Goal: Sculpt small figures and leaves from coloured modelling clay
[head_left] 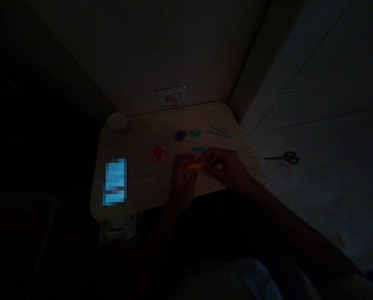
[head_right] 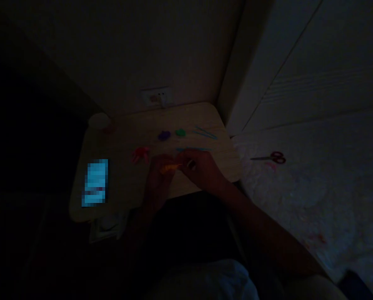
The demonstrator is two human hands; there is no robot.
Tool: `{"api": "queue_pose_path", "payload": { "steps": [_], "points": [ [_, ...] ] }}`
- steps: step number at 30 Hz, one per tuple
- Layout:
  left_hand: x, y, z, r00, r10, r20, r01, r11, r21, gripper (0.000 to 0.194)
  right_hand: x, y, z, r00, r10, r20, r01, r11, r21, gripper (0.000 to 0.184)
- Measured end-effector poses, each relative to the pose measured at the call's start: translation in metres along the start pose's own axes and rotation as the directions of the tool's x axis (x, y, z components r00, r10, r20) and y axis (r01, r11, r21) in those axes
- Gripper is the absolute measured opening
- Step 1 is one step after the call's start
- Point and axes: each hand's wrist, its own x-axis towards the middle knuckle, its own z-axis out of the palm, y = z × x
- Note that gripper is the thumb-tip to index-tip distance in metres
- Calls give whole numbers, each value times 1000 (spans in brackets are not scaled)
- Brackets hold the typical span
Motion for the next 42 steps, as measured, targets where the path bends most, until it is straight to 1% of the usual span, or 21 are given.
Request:
{"api": "queue_pose_path", "payload": {
  "steps": [4,7,9,11,12,14,16,18,19,20,21,22,24,27,29,31,34,36,39,42],
  "points": [
    [1,0,1,999,-39,-3,38,998,-41,15,1,-4,-1,998,-67,19,68,996,-54,12],
    [1,-1,2,996,-92,-8,90,989,-119,22,2,-6,-2,990,-135,34,137,988,-74,16],
    [0,-3,3,987,-159,-3,156,970,-185,27,4,-8,-3,986,-161,50,165,983,-87,17],
    [-1,-7,4,964,-264,25,262,931,-255,32,7,-9,-5,983,-169,77,176,980,-96,17],
    [-1,-9,4,944,-326,52,325,895,-304,35,8,-9,-6,982,-165,88,173,980,-94,17],
    [0,-14,3,891,-437,123,445,786,-429,39,10,-7,-9,989,-134,68,139,988,-68,16],
    [2,-17,1,838,-508,201,525,645,-555,37,10,-1,-10,997,-71,-20,70,997,-30,13],
    [4,-18,-3,793,-544,275,575,520,-631,31,8,6,-7,992,5,-130,-4,1000,3,12],
    [5,-17,-4,778,-553,298,589,477,-652,29,5,10,-3,986,36,-162,-34,999,14,12],
    [6,-17,-5,769,-558,312,596,448,-667,28,3,13,1,983,57,-175,-54,998,23,12],
    [6,-16,-5,765,-559,320,599,433,-674,28,0,15,7,986,67,-152,-64,998,26,12],
    [7,-16,-4,768,-555,319,595,436,-675,29,-3,17,13,991,68,-117,-64,997,34,12],
    [6,-17,-2,794,-532,296,573,490,-657,31,-8,19,24,996,37,-76,-33,998,44,21],
    [4,-20,1,842,-480,246,516,585,-625,35,-10,20,36,996,-21,-89,24,999,30,38],
    [2,-22,1,861,-458,221,485,605,-631,35,-9,21,39,994,-30,-107,32,999,21,39],
    [0,-24,-1,867,-451,212,472,606,-640,32,-8,23,40,994,-17,-111,21,999,35,37],
    [-1,-28,-4,876,-439,200,456,616,-642,35,-9,24,42,992,38,-121,-23,992,124,34],
    [1,-32,-6,889,-428,162,426,647,-632,41,-11,25,47,985,103,-138,-74,976,205,34],
    [5,-39,-10,915,-395,75,366,740,-565,45,-13,28,57,962,222,-161,-162,934,319,35],
    [10,-41,-16,928,-370,37,347,826,-444,43,-12,32,66,934,332,-134,-243,863,443,39]
  ]
}}
